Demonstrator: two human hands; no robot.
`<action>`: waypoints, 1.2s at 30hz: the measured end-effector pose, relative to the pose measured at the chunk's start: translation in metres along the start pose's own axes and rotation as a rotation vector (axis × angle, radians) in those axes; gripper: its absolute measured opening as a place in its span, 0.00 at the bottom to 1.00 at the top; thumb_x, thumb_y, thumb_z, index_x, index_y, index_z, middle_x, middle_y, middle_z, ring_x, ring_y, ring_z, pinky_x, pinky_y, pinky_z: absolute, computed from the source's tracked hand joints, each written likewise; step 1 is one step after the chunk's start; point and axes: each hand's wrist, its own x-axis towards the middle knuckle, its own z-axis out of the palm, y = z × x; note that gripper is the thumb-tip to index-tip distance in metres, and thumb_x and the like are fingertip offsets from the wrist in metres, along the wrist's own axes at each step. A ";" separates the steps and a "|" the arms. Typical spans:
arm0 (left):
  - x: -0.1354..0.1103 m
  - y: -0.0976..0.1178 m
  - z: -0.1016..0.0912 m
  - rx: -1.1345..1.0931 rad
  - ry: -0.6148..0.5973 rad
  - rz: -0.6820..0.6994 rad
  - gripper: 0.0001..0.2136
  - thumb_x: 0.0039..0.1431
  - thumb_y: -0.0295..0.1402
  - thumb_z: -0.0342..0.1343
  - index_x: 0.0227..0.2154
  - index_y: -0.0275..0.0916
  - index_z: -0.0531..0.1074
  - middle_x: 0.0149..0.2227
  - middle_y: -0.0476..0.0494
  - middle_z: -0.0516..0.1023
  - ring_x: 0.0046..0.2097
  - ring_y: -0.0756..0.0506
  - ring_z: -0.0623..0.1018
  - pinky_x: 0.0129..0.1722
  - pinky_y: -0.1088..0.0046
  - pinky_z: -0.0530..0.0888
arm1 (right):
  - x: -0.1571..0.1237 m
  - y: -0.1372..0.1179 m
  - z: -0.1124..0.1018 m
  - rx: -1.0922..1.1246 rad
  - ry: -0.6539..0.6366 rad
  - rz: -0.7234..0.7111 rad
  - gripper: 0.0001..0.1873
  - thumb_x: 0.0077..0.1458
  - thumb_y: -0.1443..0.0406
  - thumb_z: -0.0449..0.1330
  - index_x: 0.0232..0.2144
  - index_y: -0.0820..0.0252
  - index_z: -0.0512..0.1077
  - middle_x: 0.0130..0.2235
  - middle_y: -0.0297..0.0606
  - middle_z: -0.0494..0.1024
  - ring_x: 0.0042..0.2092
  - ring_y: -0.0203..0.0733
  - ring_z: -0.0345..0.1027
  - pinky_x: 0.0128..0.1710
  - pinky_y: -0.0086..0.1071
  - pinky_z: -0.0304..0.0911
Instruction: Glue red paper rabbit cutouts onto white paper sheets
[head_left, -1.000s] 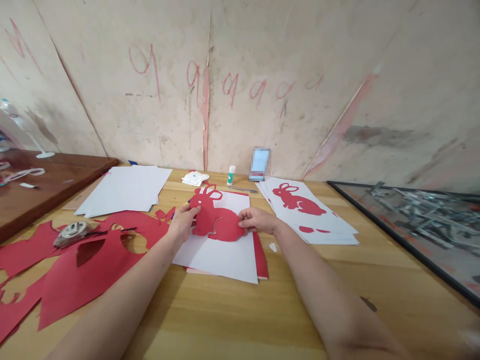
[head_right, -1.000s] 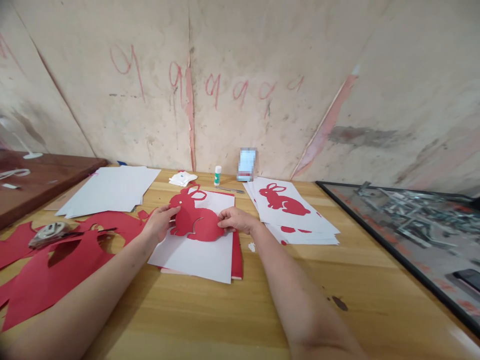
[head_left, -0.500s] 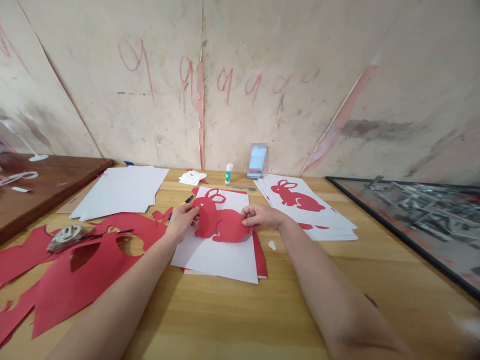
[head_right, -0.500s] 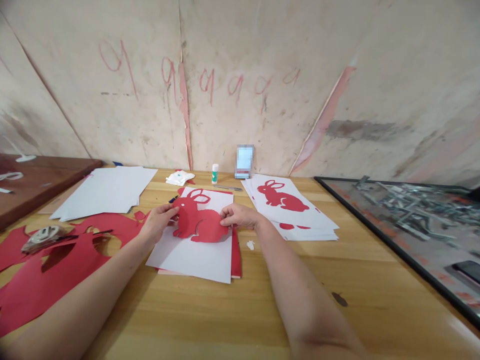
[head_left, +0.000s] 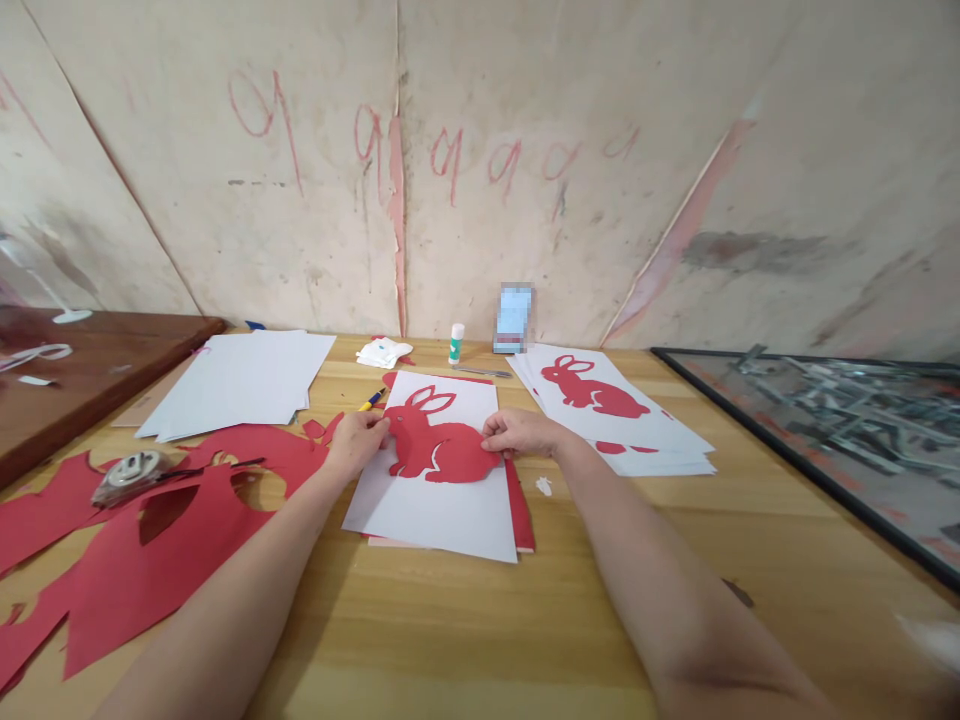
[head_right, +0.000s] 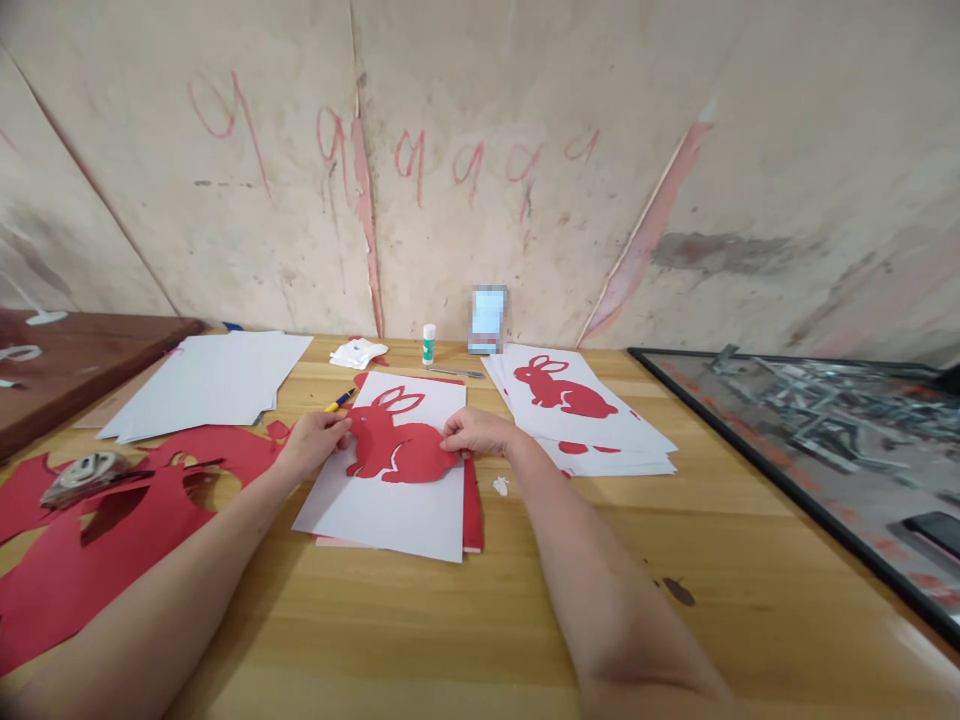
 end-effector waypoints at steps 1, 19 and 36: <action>0.000 0.000 0.000 0.026 0.003 -0.002 0.12 0.49 0.37 0.55 0.14 0.39 0.70 0.17 0.49 0.73 0.21 0.50 0.66 0.24 0.74 0.60 | 0.000 0.000 0.000 -0.009 -0.001 0.003 0.10 0.40 0.61 0.66 0.21 0.60 0.70 0.19 0.30 0.71 0.22 0.31 0.61 0.21 0.25 0.53; -0.001 0.006 -0.001 0.215 -0.036 0.012 0.14 0.53 0.35 0.55 0.14 0.40 0.67 0.15 0.51 0.68 0.21 0.49 0.66 0.23 0.73 0.57 | -0.011 -0.007 -0.006 -0.060 -0.052 0.012 0.12 0.40 0.60 0.65 0.19 0.61 0.68 0.18 0.31 0.69 0.22 0.31 0.60 0.21 0.26 0.51; 0.001 0.005 0.001 0.325 0.010 0.005 0.09 0.51 0.34 0.57 0.17 0.41 0.72 0.20 0.49 0.72 0.26 0.46 0.70 0.26 0.73 0.56 | -0.011 -0.010 -0.001 -0.269 0.020 0.094 0.09 0.42 0.63 0.61 0.17 0.59 0.66 0.17 0.31 0.68 0.21 0.32 0.58 0.21 0.28 0.50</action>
